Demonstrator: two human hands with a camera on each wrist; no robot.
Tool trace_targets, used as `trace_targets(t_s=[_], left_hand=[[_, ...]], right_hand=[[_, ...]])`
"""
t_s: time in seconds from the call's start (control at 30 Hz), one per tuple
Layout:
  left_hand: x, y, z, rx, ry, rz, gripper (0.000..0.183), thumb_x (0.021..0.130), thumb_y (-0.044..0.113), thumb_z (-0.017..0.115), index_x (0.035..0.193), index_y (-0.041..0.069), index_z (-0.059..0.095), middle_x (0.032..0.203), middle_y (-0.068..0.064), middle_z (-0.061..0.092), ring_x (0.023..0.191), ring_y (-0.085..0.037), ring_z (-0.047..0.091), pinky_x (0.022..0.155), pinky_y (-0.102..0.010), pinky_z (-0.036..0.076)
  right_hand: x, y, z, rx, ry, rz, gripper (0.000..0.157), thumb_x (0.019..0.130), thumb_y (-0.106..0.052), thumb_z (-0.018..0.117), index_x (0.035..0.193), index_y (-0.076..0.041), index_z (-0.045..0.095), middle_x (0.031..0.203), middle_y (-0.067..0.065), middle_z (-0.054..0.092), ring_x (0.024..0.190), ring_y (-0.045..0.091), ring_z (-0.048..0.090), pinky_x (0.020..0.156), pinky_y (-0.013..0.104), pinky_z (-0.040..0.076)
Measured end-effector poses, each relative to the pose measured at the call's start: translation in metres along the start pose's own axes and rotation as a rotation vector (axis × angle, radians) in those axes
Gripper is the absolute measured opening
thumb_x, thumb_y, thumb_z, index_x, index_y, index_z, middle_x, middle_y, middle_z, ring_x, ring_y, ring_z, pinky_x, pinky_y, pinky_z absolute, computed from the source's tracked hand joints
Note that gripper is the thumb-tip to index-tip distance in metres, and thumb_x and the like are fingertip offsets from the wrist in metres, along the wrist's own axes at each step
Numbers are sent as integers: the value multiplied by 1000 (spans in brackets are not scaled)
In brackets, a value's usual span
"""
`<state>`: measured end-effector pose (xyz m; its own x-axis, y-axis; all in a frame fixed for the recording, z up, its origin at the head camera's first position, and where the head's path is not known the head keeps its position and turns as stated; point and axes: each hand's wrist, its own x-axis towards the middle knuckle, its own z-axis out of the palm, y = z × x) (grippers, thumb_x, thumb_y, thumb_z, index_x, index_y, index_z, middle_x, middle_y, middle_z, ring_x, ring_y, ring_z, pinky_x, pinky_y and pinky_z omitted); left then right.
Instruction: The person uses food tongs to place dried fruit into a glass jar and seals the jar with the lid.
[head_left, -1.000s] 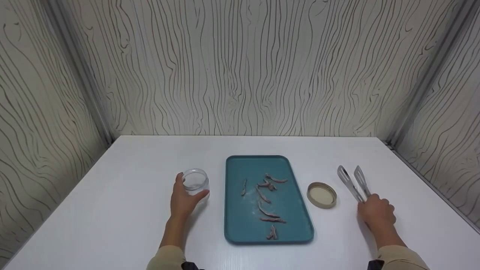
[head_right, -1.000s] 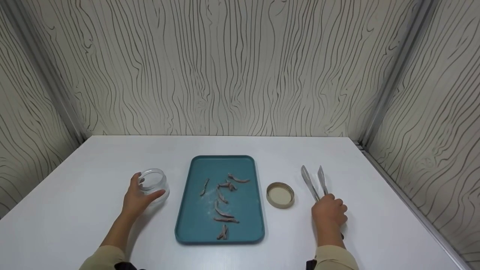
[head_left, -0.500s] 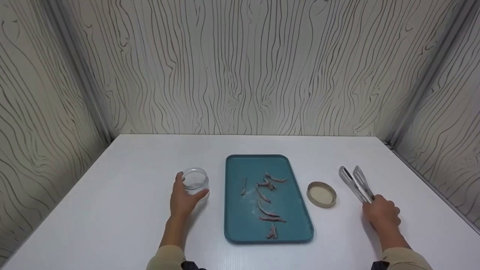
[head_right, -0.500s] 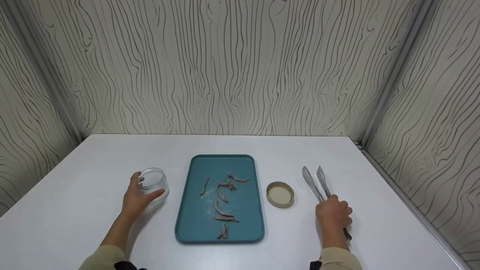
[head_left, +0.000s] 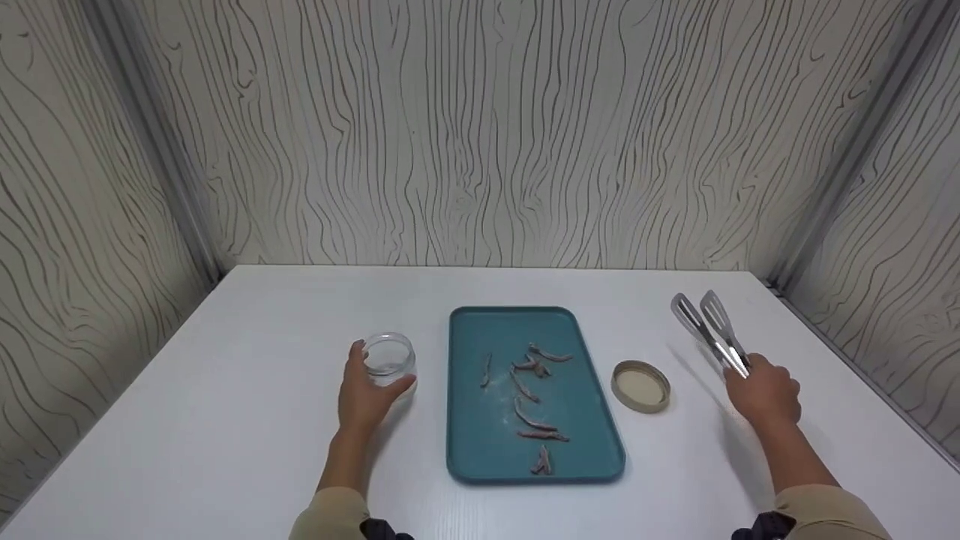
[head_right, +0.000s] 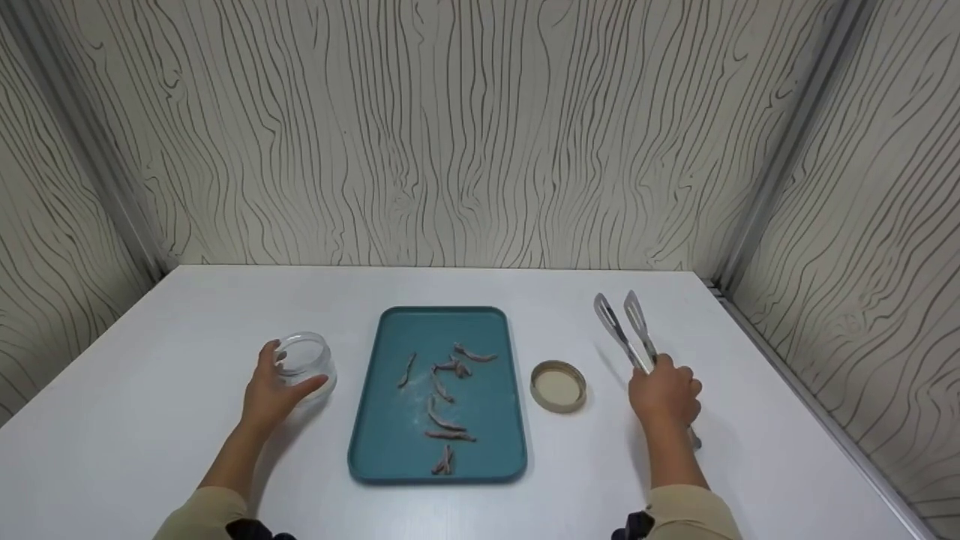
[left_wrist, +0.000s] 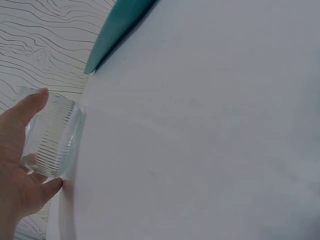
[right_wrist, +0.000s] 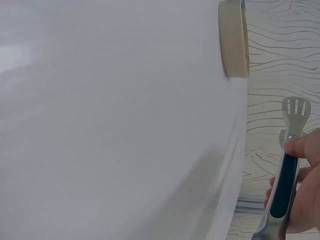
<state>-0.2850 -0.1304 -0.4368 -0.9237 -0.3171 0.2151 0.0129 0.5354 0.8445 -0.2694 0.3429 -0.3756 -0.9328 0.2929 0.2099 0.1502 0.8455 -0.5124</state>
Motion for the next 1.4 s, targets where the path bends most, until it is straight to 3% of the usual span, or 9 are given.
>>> trace_targets(t_s=[0.2,0.4,0.63,0.8,1.1,1.4], left_hand=[[-1,0,-1,9,0,6,93,65,26,74,134,3,17,130,-21,32,119,-34,30,95,-46,25],[0,0,-2,2,-6,7,93,66,27,74,135,2,16,131,-22,31,119,-34,29,95,-46,24],[0,-1,-1,10,-2,11,94,66,27,74,135,1,15,132,-21,30,120,-34,28,96,-45,23],[0,-2,1,45,9,13,94,65,29,74,135,1,16,132,-21,30,121,-34,28,95,-46,24],[0,-2,1,43,9,22,94,66,28,74,135,1,16,132,-21,30,121,-34,28,96,-46,24],[0,-1,-1,20,-3,25,92,67,26,73,135,2,16,133,-21,29,120,-33,28,96,-46,23]], right_hand=[[1,-19,-5,-7,63,-70,33,84,-16,49,104,11,47,79,28,52,72,42,48,47,41,37],[1,-39,-12,-9,122,-150,31,84,-15,51,103,9,48,73,21,50,66,35,48,44,38,36],[-2,-58,-17,-17,160,-241,31,83,-15,53,105,7,49,74,21,47,70,38,47,46,41,36],[-8,-68,-17,-21,188,-329,26,81,-10,55,99,7,53,66,15,48,60,29,47,43,37,37],[-19,-85,-16,-15,113,-365,22,82,-13,55,97,2,55,64,9,46,57,21,40,42,30,31],[-31,-99,-12,-19,53,-399,32,81,-14,58,107,4,53,72,11,48,61,22,42,46,33,34]])
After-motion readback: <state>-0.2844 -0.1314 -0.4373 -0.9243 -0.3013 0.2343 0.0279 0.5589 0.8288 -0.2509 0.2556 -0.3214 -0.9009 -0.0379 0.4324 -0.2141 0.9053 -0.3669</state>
